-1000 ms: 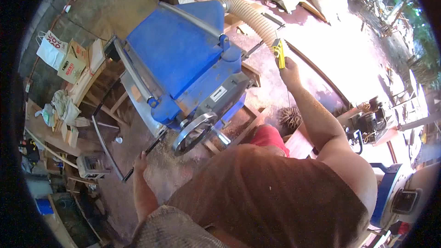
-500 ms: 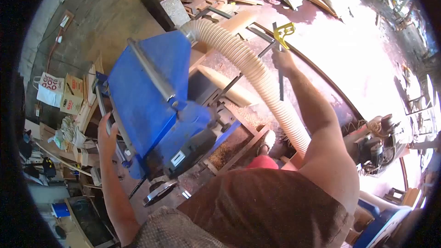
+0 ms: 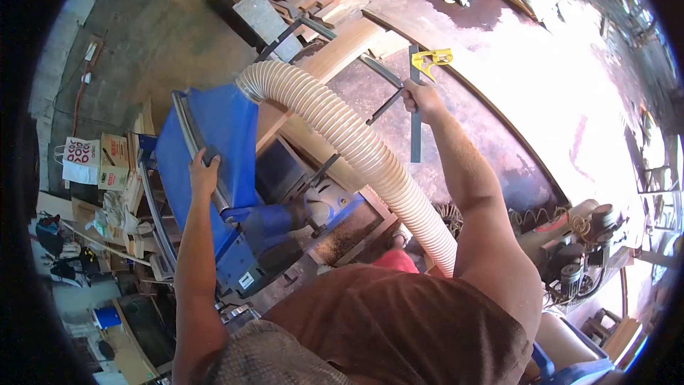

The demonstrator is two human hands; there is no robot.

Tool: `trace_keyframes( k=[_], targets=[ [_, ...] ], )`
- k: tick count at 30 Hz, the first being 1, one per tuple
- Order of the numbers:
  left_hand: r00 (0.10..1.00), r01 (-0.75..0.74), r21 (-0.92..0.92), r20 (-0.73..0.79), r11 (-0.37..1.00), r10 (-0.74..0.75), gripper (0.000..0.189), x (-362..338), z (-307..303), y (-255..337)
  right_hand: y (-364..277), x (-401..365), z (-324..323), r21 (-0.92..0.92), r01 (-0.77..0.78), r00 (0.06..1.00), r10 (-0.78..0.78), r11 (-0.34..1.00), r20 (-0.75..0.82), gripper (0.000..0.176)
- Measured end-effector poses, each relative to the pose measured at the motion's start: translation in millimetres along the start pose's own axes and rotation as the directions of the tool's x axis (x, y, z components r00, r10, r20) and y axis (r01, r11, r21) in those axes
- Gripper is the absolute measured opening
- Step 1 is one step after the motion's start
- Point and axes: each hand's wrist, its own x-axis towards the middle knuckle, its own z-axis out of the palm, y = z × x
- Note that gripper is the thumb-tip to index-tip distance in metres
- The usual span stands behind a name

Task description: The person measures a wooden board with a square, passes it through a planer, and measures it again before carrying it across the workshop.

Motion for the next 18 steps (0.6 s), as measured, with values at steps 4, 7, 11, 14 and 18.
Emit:
trace_keyframes(
  k=[4,7,11,14,18],
  targets=[
    [1.0,0.018,0.091,-0.002,0.996,-0.018,0.05,-6.7,-6.2,13.4,3.6,50.6,12.2,-0.045,0.014,0.999,-0.016,0.999,-0.051,0.024],
    [0.998,0.062,0.111,-0.022,0.992,-0.06,0.044,-6.2,-4.3,14.3,3.9,90.1,34.2,-0.005,-0.012,0.999,0.012,1.0,-0.048,0.024],
    [0.995,0.103,0.083,-0.004,0.991,-0.103,0.035,-6.9,-6.0,21.7,10.3,145.4,58.3,0.037,0.019,0.998,-0.016,0.999,-0.062,0.026],
    [0.998,0.031,0.134,-0.05,0.99,-0.024,0.033,0.6,5.1,0.1,19.2,169.0,72.9,-0.05,0.094,0.974,-0.102,0.994,-0.204,0.023],
    [0.998,0.065,0.087,-0.034,0.994,-0.062,0.033,-4.9,-3.4,12.9,42.3,201.0,79.0,-0.136,0.181,0.918,-0.217,0.974,-0.332,0.025]
  ],
)
